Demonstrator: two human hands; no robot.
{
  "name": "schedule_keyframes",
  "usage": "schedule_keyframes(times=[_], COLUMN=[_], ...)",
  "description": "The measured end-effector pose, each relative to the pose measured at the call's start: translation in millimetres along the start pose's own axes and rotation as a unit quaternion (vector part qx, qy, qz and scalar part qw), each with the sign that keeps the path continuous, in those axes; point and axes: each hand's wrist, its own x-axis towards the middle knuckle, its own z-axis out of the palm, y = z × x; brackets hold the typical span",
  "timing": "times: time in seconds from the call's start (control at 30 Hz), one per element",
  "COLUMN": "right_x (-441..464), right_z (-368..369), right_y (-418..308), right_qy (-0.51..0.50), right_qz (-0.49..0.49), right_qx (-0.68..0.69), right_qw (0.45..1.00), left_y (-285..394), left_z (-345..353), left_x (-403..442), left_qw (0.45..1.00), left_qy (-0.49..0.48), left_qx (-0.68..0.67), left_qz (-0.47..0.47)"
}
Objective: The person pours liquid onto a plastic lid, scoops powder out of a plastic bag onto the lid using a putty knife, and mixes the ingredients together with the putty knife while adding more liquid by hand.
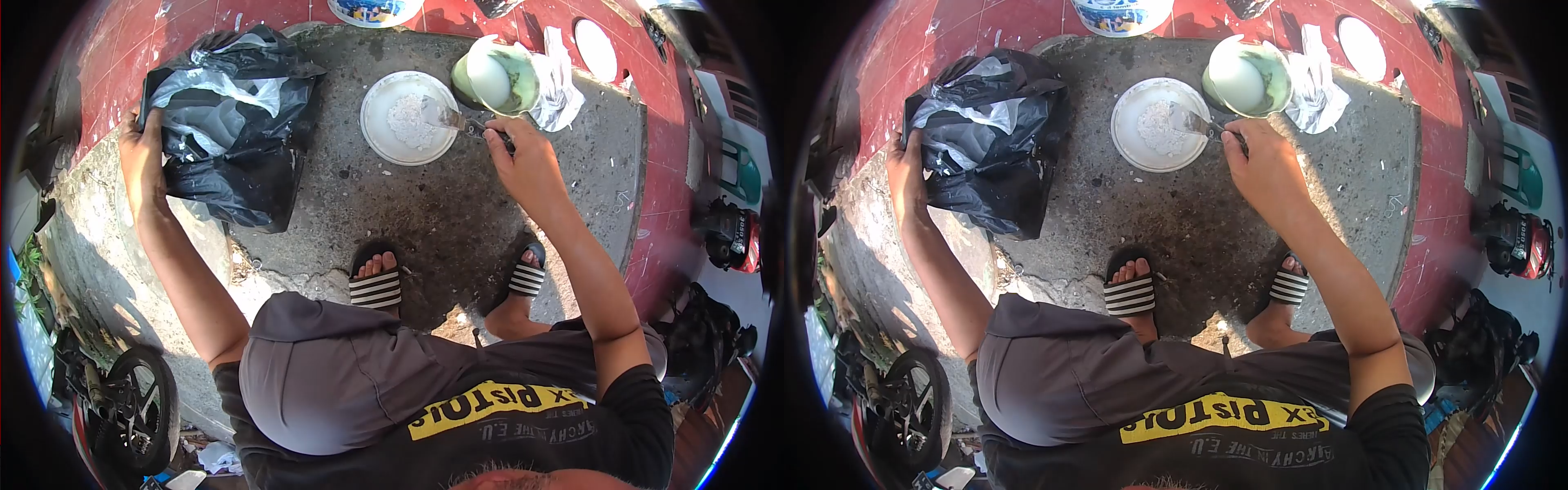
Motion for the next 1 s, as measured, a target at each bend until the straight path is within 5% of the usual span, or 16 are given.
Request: schedule_keyframes(times=[0.23, 0.37, 0.47, 0.53, 0.73, 0.8, 0.87, 0.93, 1.0], right_x=[2.2, 2.3, 5.8, 7.6, 10.4, 11.8, 9.2, 10.6, 13.1], right_z=[25.6, 17.4, 25.0, 24.3, 32.8, 29.9, 30.8, 36.6, 33.4], right_y=[21.6, 7.8, 14.2, 10.0, 13.1, 6.2, 7.0, 12.9, 10.2], right_qy=[-0.001, -0.014, -0.004, 0.008, 0.0, 0.007, 0.02, 0.003, 0.016], right_qz=[0.002, 0.037, -0.028, -0.03, -0.079, -0.07, -0.051, -0.093, -0.088], right_qx=[0.021, 0.031, 0.003, 0.0, -0.022, -0.006, 0.008, -0.016, -0.014], right_qw=[1.0, 0.999, 1.0, 1.0, 0.997, 0.998, 0.998, 0.995, 0.996], left_y=[-20.9, -11.6, -9.3, -17.0, 13.0, 44.4, 41.0, 32.9, 28.4], left_z=[-3.8, -2.4, 3.1, -0.6, 17.0, 32.4, 38.5, 49.3, 55.7], left_x=[-5.0, -24.0, -32.6, -38.0, -74.6, -94.1, -96.8, -98.3, -101.0], left_qw=[0.994, 0.98, 0.977, 0.931, 0.976, 0.969, 0.957, 0.924, 0.905], left_qy=[-0.023, -0.008, 0.015, 0.062, -0.015, -0.03, -0.041, -0.053, -0.048], left_qx=[0.106, 0.189, 0.201, 0.33, 0.17, 0.242, 0.285, 0.32, 0.383], left_qz=[-0.002, 0.067, 0.075, 0.146, 0.133, 0.03, 0.029, 0.202, 0.179])
